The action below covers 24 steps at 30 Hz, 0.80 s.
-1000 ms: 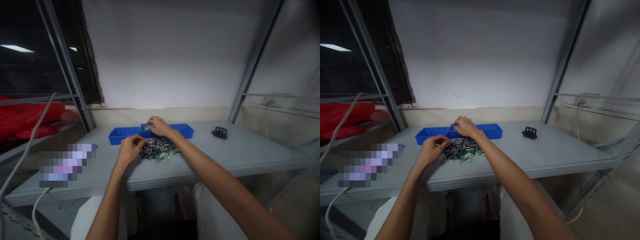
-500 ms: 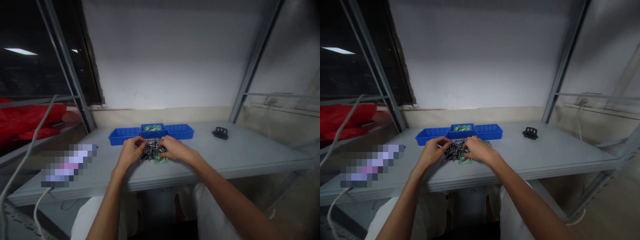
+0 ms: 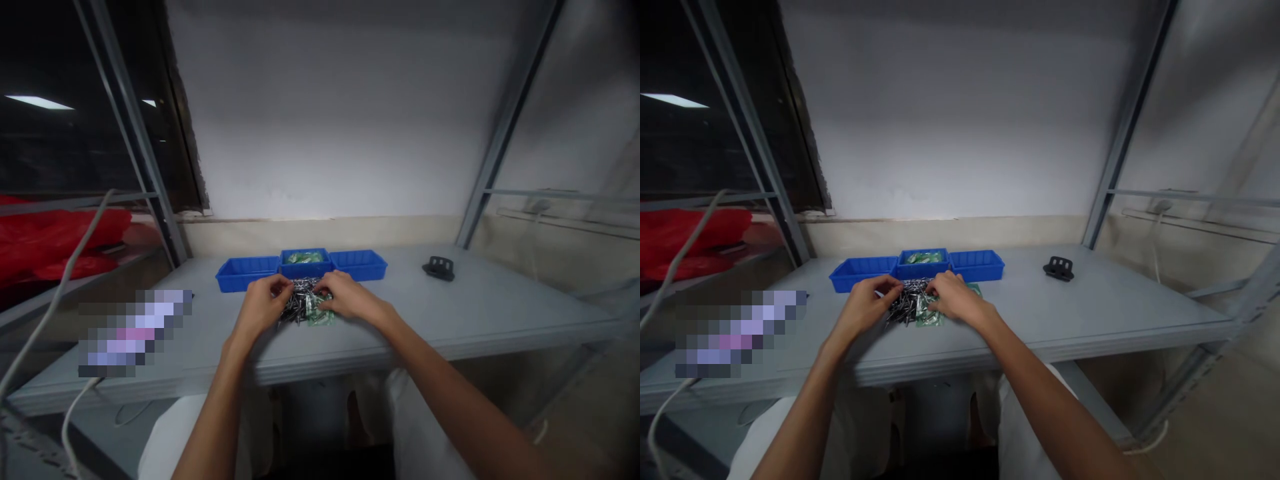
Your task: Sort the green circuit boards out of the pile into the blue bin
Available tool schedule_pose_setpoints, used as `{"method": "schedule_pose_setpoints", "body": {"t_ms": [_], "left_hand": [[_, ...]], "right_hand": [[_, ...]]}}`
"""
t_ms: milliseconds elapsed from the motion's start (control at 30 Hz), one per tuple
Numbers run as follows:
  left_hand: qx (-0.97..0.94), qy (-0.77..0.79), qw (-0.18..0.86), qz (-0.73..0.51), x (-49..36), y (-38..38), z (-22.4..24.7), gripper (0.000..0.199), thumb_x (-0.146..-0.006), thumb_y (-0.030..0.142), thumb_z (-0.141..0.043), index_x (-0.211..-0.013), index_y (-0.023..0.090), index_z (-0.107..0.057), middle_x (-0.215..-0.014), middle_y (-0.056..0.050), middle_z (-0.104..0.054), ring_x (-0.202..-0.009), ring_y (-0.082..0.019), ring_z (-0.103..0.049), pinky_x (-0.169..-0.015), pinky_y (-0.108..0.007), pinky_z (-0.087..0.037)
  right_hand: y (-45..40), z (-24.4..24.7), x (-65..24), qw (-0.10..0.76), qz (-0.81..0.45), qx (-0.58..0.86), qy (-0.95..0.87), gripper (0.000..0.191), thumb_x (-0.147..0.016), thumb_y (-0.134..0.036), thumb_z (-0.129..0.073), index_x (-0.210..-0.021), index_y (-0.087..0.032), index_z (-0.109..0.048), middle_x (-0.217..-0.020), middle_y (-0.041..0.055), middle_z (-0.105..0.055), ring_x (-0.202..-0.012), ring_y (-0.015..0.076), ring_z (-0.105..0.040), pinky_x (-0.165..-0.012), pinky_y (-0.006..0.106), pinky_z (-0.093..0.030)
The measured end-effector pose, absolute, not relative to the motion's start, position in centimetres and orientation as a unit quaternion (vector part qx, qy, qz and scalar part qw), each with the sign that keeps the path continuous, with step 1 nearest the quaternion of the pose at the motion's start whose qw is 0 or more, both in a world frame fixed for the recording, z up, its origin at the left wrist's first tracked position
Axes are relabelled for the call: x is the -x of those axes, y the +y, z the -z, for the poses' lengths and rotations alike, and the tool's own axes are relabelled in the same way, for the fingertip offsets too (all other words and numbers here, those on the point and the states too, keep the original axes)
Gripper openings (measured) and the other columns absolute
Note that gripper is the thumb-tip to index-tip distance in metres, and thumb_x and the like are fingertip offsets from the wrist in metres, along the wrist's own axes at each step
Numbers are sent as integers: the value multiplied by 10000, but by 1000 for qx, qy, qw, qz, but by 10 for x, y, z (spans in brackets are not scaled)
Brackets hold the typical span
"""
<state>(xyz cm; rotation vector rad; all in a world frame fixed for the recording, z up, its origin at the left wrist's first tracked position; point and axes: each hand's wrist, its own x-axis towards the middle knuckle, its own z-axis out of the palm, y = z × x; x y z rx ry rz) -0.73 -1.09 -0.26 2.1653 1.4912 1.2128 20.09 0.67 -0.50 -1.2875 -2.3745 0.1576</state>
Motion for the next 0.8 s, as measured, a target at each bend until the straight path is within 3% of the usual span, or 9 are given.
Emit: {"method": "schedule_pose_setpoints", "body": {"t_ms": [133,367,567,800], "left_hand": [[-745,507,124,-414,7,-11,4,196,-824,311,-553,-795,200,-713,-776,-44,-731,-715,-193,-635,-684,-314,-448],[-740,492,139,-437,7,-8,4,221,-849,327,-542,-858,212,-730,-843,-63,-752,-768,-216,-657,-729,-346,-478],[-742,460,179,-454,-4,-13,1,272,-857,384,-576,-1021,219,-718,-1054,-75,-741,-871,-216,-656,-768,-351,-492],[-688,443,224,-530,-4,-15,-3,215,-821,378,-602,-812,178,-679,-824,-43,-712,-726,-165,-609,-658,-282,-469]], "right_hand": [[6,4,-201,277,-56,467,-838,158,-708,-193,-754,-859,-234,-728,-954,74,-690,-984,266,-584,-847,390,-447],[2,-16,-205,428,-159,465,-759,59,-729,-203,-714,-682,-237,-708,-699,20,-688,-681,185,-613,-675,344,-474],[7,-15,-196,607,-284,407,-620,87,-692,-264,-747,-722,-215,-682,-746,27,-706,-714,178,-640,-696,336,-508],[-1,5,-176,614,-431,369,-549,158,-669,-294,-776,-763,-199,-692,-752,43,-686,-708,168,-618,-651,314,-500]]}}
